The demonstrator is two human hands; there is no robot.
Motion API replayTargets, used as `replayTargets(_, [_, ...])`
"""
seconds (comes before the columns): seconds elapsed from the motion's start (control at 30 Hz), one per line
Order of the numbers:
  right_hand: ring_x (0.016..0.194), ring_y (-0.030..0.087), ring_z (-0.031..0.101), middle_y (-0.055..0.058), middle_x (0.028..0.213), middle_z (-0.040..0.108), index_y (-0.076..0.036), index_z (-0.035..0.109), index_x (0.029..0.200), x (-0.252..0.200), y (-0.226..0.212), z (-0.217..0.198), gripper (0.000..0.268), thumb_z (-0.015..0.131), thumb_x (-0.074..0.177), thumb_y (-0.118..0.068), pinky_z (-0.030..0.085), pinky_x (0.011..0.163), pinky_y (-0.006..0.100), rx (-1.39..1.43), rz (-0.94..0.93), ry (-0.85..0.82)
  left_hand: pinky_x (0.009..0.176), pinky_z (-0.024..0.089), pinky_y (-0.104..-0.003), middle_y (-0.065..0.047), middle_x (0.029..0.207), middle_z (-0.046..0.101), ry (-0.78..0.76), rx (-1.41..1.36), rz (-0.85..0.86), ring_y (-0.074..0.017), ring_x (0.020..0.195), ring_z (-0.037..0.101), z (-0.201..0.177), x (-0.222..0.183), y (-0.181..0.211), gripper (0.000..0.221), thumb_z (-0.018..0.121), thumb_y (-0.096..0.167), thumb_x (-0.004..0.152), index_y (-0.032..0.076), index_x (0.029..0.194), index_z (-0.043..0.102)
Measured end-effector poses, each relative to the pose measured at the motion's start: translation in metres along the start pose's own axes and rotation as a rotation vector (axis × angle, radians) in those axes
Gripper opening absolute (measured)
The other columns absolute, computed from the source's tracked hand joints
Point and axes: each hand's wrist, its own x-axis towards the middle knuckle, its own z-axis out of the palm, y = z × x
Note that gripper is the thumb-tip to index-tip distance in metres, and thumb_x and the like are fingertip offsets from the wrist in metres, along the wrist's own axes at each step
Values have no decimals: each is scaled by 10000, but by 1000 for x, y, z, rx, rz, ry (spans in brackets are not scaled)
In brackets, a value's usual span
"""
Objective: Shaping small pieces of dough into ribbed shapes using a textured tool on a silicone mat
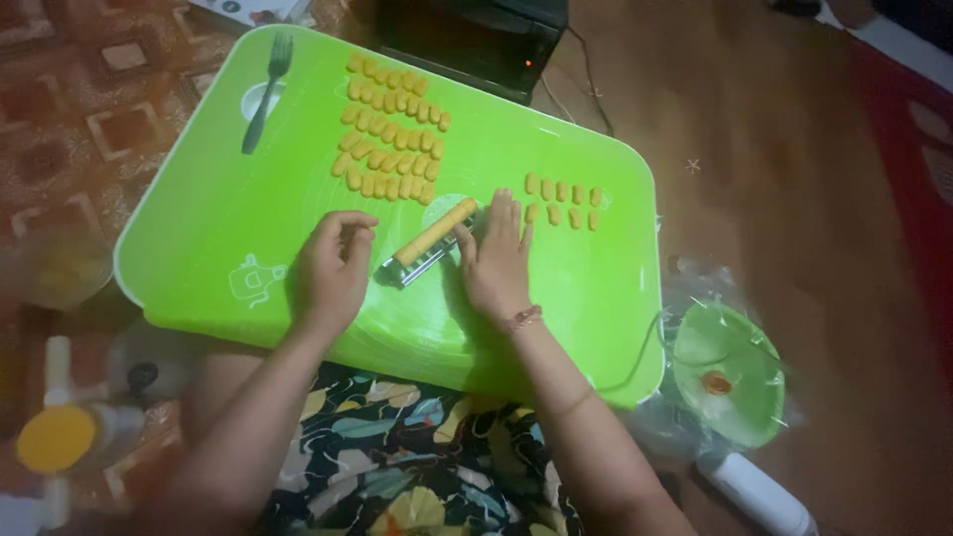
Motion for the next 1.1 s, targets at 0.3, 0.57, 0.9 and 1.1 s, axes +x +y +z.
replayTargets(0.3, [1458, 477, 365, 325, 1551, 397, 58, 326, 1539, 3, -4, 16, 705, 429, 1061, -451, 196, 1202, 642, -183, -90, -54, 804, 574, -465, -59, 961, 761, 89, -29, 133, -314, 910, 744, -2, 1, -9, 104, 600, 205, 975, 204, 1037, 683])
replayTargets(0.57, [1437, 561, 312, 396, 1507, 394, 81, 336, 1537, -10, 31, 18, 571, 500, 1094, -239, 154, 1194, 638, 43, -163, -29, 778, 603, -410, 5, 966, 759, 116, -115, 220, -239, 847, 759, -10, -3, -20, 111, 593, 226, 982, 230, 1058, 673])
replayTargets(0.9, [1065, 246, 696, 26, 1049, 684, -169, 746, 1229, -46, 93, 11, 270, 649, 1006, -285, 585, 913, 377, -594, -411, 13, 759, 582, -416, -24, 907, 740, 21, -183, 173, -253, 820, 750, -6, -5, -20, 145, 555, 250, 989, 213, 1073, 667])
replayTargets(1.1, [857, 196, 710, -48, 878, 664, -275, 749, 1106, -45, 68, -3, 96, 717, 1035, -331, 566, 766, 384, -510, -323, 176, 711, 539, -361, -23, 828, 701, -28, -229, 93, -180, 719, 680, -15, -9, -1, 205, 506, 216, 1015, 162, 1084, 691])
